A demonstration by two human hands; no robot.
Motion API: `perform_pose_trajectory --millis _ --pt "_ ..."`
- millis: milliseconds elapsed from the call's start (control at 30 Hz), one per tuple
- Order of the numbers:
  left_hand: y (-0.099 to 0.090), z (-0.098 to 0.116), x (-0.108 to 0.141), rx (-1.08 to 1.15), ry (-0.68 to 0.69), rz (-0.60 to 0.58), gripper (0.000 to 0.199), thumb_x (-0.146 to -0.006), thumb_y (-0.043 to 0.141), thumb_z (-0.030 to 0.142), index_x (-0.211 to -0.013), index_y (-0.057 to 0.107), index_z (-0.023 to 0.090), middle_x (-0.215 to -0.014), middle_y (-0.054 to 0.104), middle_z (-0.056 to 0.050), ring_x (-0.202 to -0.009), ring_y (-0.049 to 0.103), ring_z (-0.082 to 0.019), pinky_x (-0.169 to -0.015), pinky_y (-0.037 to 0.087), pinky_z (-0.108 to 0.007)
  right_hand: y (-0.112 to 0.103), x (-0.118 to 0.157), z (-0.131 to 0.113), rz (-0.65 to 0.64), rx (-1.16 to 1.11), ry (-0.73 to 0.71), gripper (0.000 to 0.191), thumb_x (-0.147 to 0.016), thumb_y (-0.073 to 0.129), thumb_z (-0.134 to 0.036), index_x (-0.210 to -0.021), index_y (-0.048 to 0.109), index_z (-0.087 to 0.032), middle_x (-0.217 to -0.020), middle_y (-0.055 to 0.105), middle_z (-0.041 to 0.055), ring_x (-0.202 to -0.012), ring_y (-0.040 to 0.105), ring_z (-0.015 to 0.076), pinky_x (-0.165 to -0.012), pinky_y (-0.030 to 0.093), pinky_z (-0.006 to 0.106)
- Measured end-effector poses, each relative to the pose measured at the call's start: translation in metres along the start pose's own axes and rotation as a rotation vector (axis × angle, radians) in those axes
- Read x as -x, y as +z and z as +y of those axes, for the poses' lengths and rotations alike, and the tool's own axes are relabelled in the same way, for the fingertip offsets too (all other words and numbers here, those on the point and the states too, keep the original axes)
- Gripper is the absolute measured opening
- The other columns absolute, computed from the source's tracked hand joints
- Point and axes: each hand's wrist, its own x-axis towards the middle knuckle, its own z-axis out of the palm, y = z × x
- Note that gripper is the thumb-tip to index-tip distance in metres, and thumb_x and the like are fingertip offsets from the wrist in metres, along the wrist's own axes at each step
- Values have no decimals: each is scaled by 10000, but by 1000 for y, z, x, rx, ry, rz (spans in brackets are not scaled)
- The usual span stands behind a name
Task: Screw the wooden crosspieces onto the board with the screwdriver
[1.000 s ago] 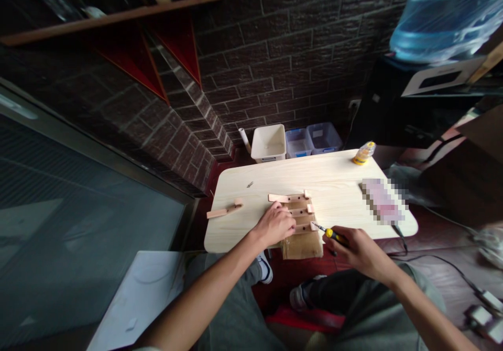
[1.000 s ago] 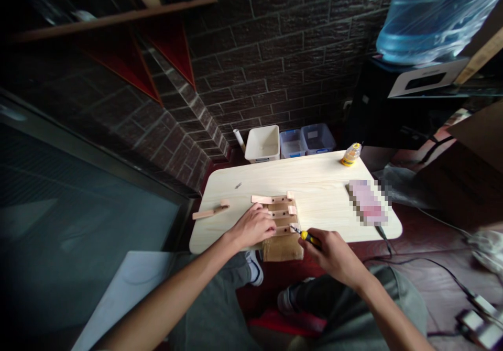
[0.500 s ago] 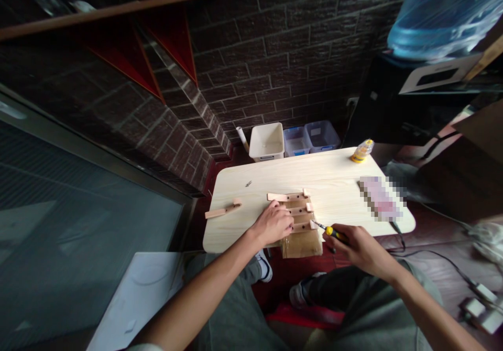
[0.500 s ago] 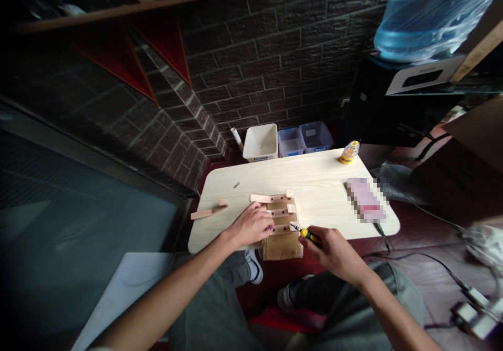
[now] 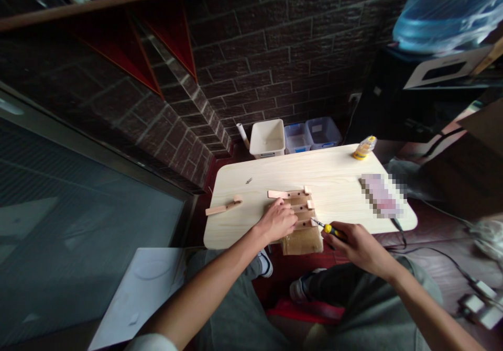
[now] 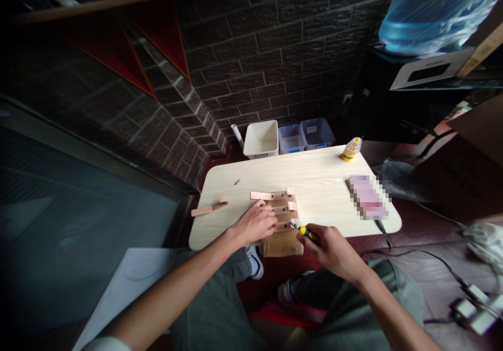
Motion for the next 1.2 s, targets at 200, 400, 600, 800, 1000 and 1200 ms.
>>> perform_pose_trajectory --millis 200,400,600,800,1000,1200 --pt "-2 4 -2 -17 -5 -11 104 -840 645 245 -771 700 192 -797 679 -56 -882 586 -216 -930 324 -388 0 -4 -2 68 -31 0 412 -884 528 -563 -752 588 -177 -622 528 -4 -581 399 123 -510 316 243" --pt "-11 8 -1 -10 -17 14 126 -865 623 250 -796 717 202 -795 691 -53 -876 592 -211 -920 346 -378 12 -18 20 203 -78 46 424 -839 601 -533 -1027 657 -157 -692 573 1 -597 450 132 -537 373 239" --pt "-25 13 -2 113 -89 60 129 -894 610 278 -886 728 227 -838 707 -28 -865 619 -185 -855 406 -323 30 -29 43 150 -156 16 536 -823 606 -485 -1236 610 -144 -788 632 15 -649 512 147 -579 424 242" --pt "-12 19 -10 164 -127 96 150 -903 598 297 -937 735 247 -895 727 -28 -888 637 -187 -849 448 -307 38 -33 52 144 -167 3 468 -821 602 -471 -1160 637 -149 -802 637 20 -666 503 149 -591 425 238" --pt "5 23 -16 151 -158 95 171 -902 596 311 -966 738 240 -913 724 -43 -876 646 -199 -825 473 -316 44 -36 64 133 -197 1 448 -834 590 -502 -1121 635 -161 -859 653 36 -732 533 171 -644 447 248" --pt "13 25 -18 121 -156 111 186 -914 588 337 -909 727 213 -895 702 -55 -893 634 -199 -817 469 -314 46 -37 68 135 -215 5 419 -831 603 -532 -1039 642 -171 -828 637 21 -716 523 161 -638 438 241"
